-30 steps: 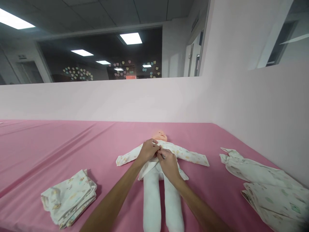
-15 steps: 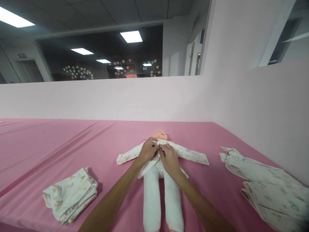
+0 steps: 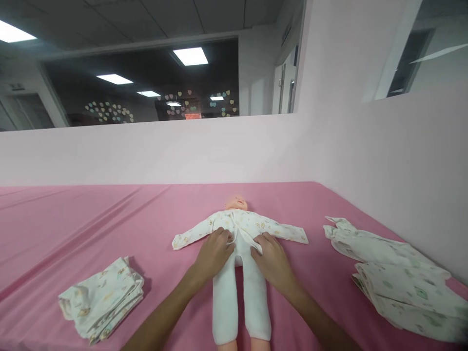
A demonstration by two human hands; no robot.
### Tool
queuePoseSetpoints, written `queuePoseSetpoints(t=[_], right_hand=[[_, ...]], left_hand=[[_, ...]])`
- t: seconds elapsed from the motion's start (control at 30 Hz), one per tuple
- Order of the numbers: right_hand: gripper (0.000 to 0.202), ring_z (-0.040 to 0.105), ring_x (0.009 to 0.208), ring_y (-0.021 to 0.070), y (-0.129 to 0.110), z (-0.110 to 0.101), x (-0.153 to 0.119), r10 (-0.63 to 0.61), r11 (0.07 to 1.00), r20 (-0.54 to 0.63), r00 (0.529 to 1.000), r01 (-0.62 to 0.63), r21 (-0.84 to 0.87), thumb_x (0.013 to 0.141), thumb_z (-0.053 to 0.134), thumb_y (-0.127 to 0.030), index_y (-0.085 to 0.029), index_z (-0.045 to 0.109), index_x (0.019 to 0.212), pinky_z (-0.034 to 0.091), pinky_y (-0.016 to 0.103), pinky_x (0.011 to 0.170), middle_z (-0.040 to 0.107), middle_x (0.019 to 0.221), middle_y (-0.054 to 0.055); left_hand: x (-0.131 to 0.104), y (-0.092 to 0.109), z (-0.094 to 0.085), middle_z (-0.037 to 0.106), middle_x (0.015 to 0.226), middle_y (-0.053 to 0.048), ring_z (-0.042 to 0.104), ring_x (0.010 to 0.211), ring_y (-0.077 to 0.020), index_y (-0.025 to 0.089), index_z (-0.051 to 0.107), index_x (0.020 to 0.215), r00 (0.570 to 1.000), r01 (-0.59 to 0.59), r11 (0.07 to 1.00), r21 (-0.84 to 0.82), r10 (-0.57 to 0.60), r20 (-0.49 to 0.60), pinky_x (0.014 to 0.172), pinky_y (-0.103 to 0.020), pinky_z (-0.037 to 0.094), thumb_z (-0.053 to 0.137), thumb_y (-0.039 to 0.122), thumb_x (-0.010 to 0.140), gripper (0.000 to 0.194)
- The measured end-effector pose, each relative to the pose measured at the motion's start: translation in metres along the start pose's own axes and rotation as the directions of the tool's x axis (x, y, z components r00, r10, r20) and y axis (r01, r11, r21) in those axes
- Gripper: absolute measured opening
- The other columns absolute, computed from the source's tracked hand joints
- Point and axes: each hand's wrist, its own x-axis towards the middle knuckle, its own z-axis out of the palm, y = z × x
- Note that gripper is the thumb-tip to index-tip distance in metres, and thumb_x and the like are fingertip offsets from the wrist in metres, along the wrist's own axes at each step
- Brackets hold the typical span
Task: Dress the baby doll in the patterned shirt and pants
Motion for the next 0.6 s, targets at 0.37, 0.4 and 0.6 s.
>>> queuePoseSetpoints(t=[0.37, 0.4, 0.6], right_hand=[[0.012, 0.059, 0.081, 0.0202, -0.012, 0.002, 0.009, 0.059, 0.945, -0.008, 0.998, -0.053, 0.322, 0.080, 0.050, -0.021, -0.020, 0.059, 0.072, 0.043, 0.031, 0.071, 0.064, 0.081, 0.003], [0.012, 0.059, 0.085, 0.0213, -0.015, 0.004, 0.011, 0.054, 0.940, -0.025, 0.998, -0.043, 0.338, 0.080, 0.050, -0.020, -0.020, 0.060, 0.073, 0.044, 0.033, 0.075, 0.065, 0.084, 0.004], [0.013, 0.061, 0.095, 0.0193, -0.026, 0.013, 0.008, 0.137, 0.779, 0.006, 0.990, -0.112, 0.617, 0.084, 0.049, -0.026, -0.021, 0.060, 0.079, 0.045, 0.031, 0.083, 0.068, 0.103, 0.003]], left_hand=[[0.000, 0.006, 0.003, 0.064, 0.082, -0.004, 0.055, 0.075, -0.0188, 0.019, 0.055, 0.077, 0.997, -0.009, 0.999, -0.045, 0.006, -0.081, 0.065, -0.029, 0.033, 0.042, 0.022, 0.089, 0.018], [-0.001, 0.007, 0.004, 0.062, 0.079, -0.003, 0.053, 0.071, -0.0181, 0.019, 0.053, 0.074, 0.996, -0.013, 0.999, -0.041, 0.009, -0.090, 0.063, -0.029, 0.032, 0.042, 0.022, 0.089, 0.019], [-0.004, 0.010, 0.017, 0.055, 0.070, -0.001, 0.044, 0.062, -0.0153, 0.019, 0.041, 0.066, 0.988, -0.034, 0.999, 0.033, 0.039, -0.148, 0.058, -0.028, 0.024, 0.038, 0.018, 0.092, 0.026]])
